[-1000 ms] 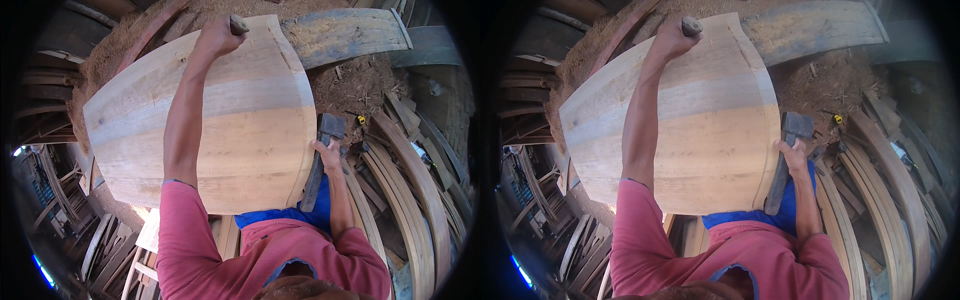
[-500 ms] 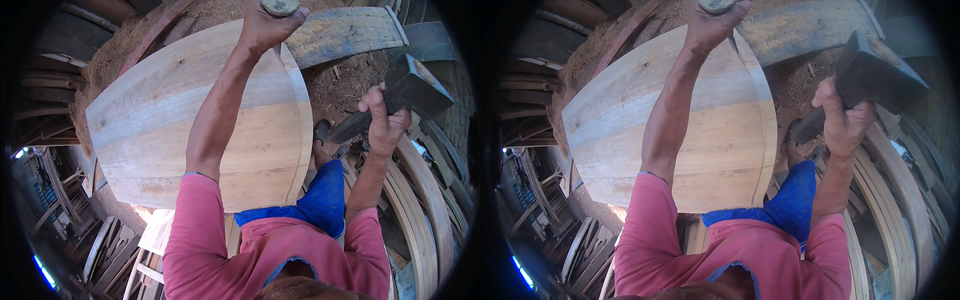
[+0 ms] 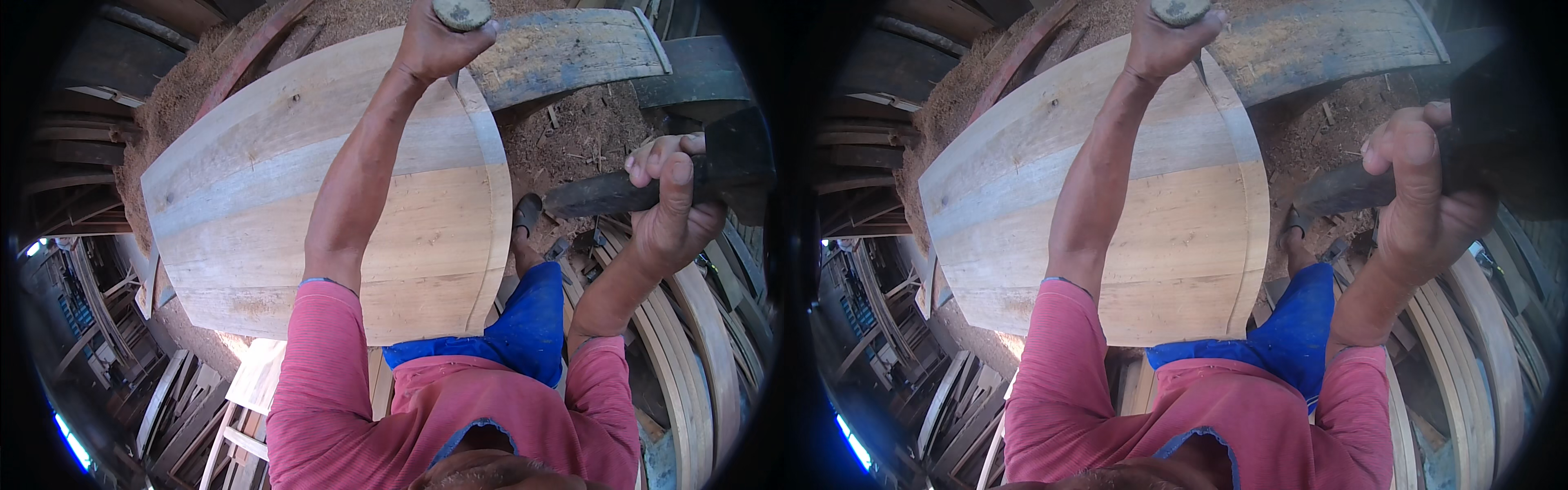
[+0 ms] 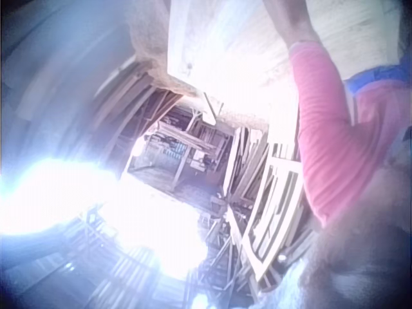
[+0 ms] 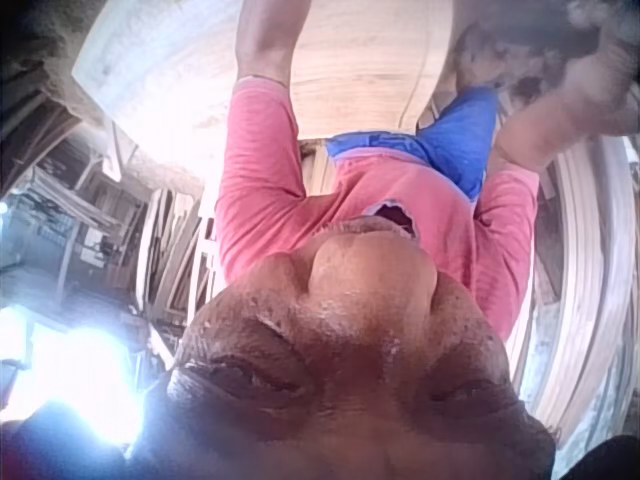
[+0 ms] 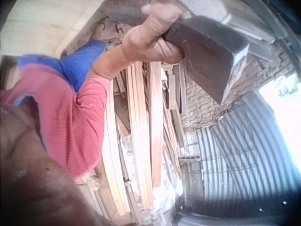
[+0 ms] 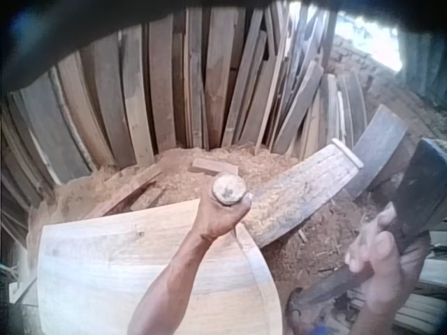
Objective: The person uses a chisel and mallet to carve and shape the curved edge of a large wooden board. They repeatedly strike the chisel to remove wood shavings and refine the contour of the board's edge.
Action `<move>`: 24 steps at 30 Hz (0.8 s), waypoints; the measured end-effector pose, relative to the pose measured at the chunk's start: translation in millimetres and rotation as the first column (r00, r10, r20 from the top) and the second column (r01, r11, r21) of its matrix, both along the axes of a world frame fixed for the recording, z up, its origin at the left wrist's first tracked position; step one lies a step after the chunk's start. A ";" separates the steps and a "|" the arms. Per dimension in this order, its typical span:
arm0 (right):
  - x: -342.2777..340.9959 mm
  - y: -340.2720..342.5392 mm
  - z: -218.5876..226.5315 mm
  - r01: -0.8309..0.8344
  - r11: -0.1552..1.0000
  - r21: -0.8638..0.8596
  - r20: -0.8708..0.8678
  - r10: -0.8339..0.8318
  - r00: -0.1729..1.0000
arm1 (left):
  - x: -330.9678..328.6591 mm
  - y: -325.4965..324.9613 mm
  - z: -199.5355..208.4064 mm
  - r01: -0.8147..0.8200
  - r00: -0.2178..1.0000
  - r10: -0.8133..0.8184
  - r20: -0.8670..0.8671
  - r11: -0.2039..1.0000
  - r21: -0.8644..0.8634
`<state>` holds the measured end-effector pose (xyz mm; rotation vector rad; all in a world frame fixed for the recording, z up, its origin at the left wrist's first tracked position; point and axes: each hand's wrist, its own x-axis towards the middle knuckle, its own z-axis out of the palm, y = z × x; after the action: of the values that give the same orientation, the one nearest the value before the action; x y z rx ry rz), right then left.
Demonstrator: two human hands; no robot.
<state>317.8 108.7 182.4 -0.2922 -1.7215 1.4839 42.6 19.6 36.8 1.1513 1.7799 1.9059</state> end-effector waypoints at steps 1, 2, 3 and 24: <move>0.4 1.2 -0.2 0.002 1.000 0.006 0.004 -0.002 1.000 | 0.3 -0.7 0.1 -0.002 1.000 0.002 0.004 1.000 0.004; 0.6 1.6 -0.3 0.001 1.000 0.005 0.008 -0.001 1.000 | 0.6 -1.7 0.2 -0.005 1.000 0.005 0.008 1.000 0.008; 1.0 1.9 0.2 0.001 1.000 0.005 0.012 -0.001 1.000 | 1.4 -1.8 1.4 -0.006 1.000 0.006 0.013 1.000 0.014; -93.4 7.7 16.2 -0.506 0.645 0.573 0.783 -0.248 0.571 | 34.4 -37.8 6.3 -0.057 0.998 0.060 -0.024 0.993 0.104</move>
<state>224.4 116.4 198.6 -0.4164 -3.0512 0.5010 77.0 -18.2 43.0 1.1769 1.7664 2.0474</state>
